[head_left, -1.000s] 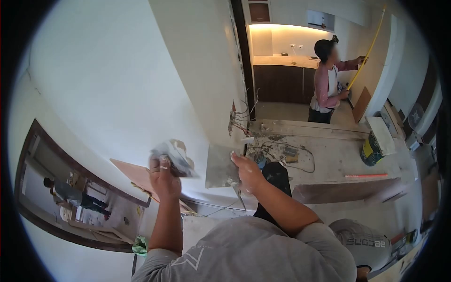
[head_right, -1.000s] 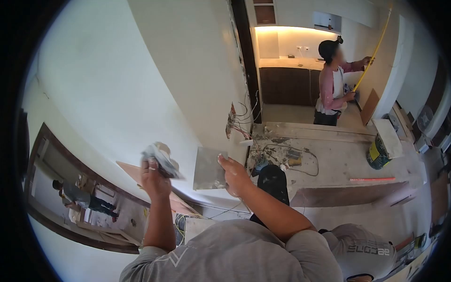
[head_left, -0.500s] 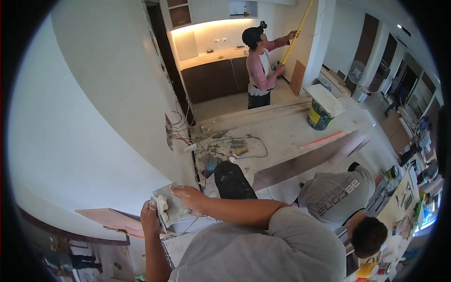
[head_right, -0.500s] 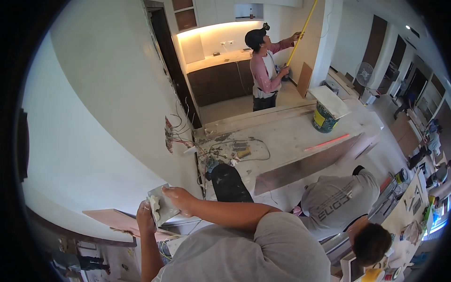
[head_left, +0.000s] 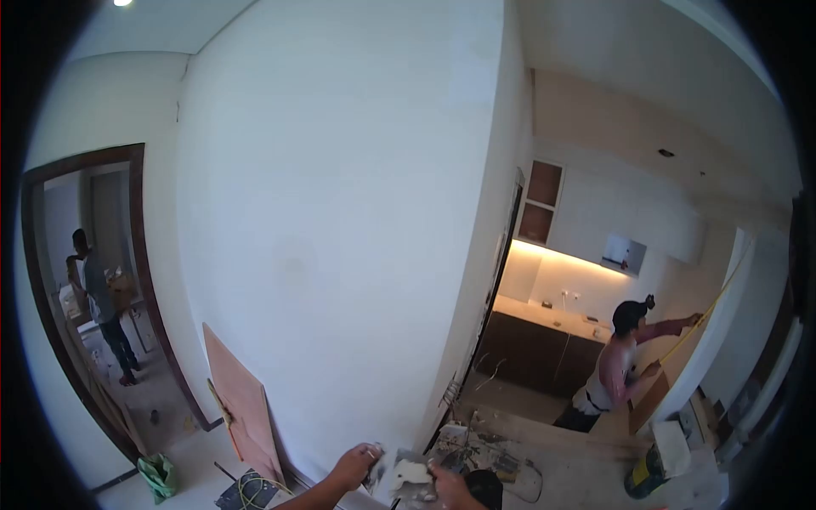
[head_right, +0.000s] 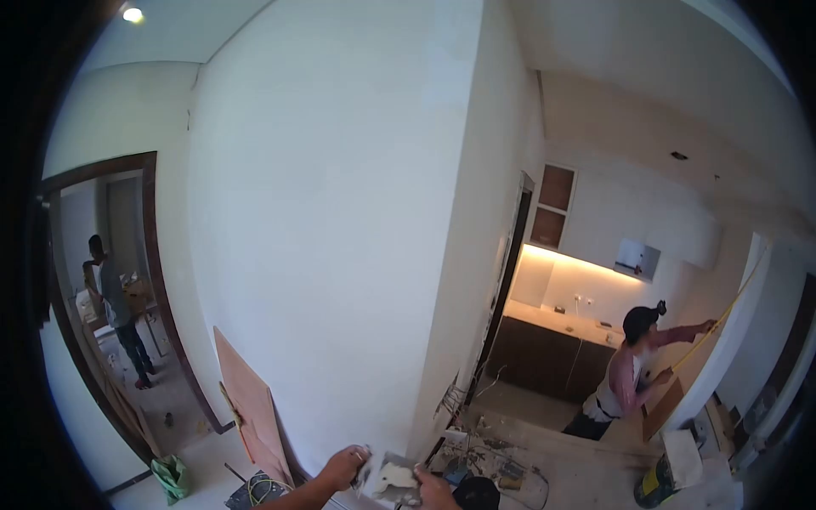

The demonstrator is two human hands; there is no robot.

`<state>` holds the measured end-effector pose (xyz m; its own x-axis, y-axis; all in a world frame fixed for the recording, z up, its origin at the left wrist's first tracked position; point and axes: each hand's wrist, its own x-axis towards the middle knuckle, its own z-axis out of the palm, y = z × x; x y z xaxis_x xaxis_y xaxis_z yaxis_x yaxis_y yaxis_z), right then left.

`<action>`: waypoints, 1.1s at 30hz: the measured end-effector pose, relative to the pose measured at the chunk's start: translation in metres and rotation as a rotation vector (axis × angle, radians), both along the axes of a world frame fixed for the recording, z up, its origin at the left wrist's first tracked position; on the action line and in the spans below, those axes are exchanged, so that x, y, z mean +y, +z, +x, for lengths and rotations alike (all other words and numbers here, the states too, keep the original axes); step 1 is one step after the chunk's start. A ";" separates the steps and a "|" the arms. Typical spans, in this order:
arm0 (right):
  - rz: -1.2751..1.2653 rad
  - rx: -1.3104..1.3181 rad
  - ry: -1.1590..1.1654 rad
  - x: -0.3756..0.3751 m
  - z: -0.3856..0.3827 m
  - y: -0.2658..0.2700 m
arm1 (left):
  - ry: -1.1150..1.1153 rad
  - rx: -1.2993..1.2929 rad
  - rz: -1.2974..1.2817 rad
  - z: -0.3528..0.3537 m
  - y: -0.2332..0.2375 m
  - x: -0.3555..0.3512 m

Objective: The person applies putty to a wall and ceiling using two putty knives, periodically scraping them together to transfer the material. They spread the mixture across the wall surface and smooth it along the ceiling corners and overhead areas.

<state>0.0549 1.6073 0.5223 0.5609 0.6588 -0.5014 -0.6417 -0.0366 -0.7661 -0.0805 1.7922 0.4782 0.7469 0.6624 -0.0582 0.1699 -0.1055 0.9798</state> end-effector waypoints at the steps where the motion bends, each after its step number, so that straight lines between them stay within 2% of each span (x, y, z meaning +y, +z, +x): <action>1: 0.009 -0.007 0.004 0.005 -0.007 -0.001 | -0.068 0.044 0.091 -0.001 0.001 -0.004; 3: 0.029 -0.021 0.007 0.012 -0.014 -0.003 | -0.060 0.150 0.067 0.002 -0.001 -0.004; 6: 0.074 -0.047 0.049 0.012 -0.009 0.010 | -0.192 0.375 0.147 -0.016 0.015 0.000; 7: 0.089 -0.059 0.070 0.010 -0.005 0.019 | -0.162 0.364 0.152 -0.018 0.010 0.004; 8: -0.111 -0.244 0.004 0.000 -0.024 0.068 | -0.133 0.355 0.154 -0.021 -0.003 0.005; 9: -0.078 -0.246 -0.031 0.001 -0.022 0.065 | -0.105 0.350 0.156 -0.022 -0.009 0.006; 11: -0.004 -0.249 -0.107 0.013 -0.013 0.049 | 0.060 0.135 0.084 -0.019 0.001 0.007; 13: 0.086 -0.233 -0.112 0.026 0.006 0.000 | 0.225 -0.072 0.009 -0.022 0.011 0.007; 14: 0.127 -0.226 -0.111 0.030 0.011 -0.015 | 0.201 -0.150 -0.151 -0.015 -0.005 0.017; 17: 0.011 -0.123 0.059 0.023 -0.006 -0.009 | 0.055 -0.130 -0.143 -0.011 -0.022 0.020; 18: -0.020 -0.385 0.018 0.024 -0.015 -0.001 | -0.017 0.021 0.137 -0.021 0.002 0.009; 21: 0.108 -0.072 -0.001 0.026 -0.017 -0.009 | 0.008 0.084 0.530 -0.037 -0.011 0.005; 24: 0.069 0.016 0.135 0.018 -0.003 -0.011 | 0.080 0.246 0.287 -0.050 0.000 0.010; 25: 0.098 0.028 0.129 0.014 -0.012 0.006 | 0.104 0.299 0.200 -0.055 0.001 0.013; 26: 0.126 0.038 0.123 0.008 -0.022 0.026 | 0.189 0.166 0.104 -0.054 -0.038 0.035; 27: 0.154 0.049 0.118 0.004 -0.030 0.039 | 0.214 0.187 0.120 -0.059 -0.039 0.045; 28: 0.157 0.017 0.119 0.008 -0.028 0.032 | 0.238 0.211 0.131 -0.065 -0.040 0.053; 30: 0.145 -0.039 0.120 0.021 -0.010 0.002 | 0.295 0.244 0.139 -0.083 -0.009 0.044; 32: 0.190 0.098 0.102 0.037 0.013 -0.048 | 0.343 0.257 0.165 -0.099 -0.016 0.052; 33: 0.213 0.104 0.162 0.039 0.025 -0.063 | 0.354 0.339 0.281 -0.108 -0.044 0.067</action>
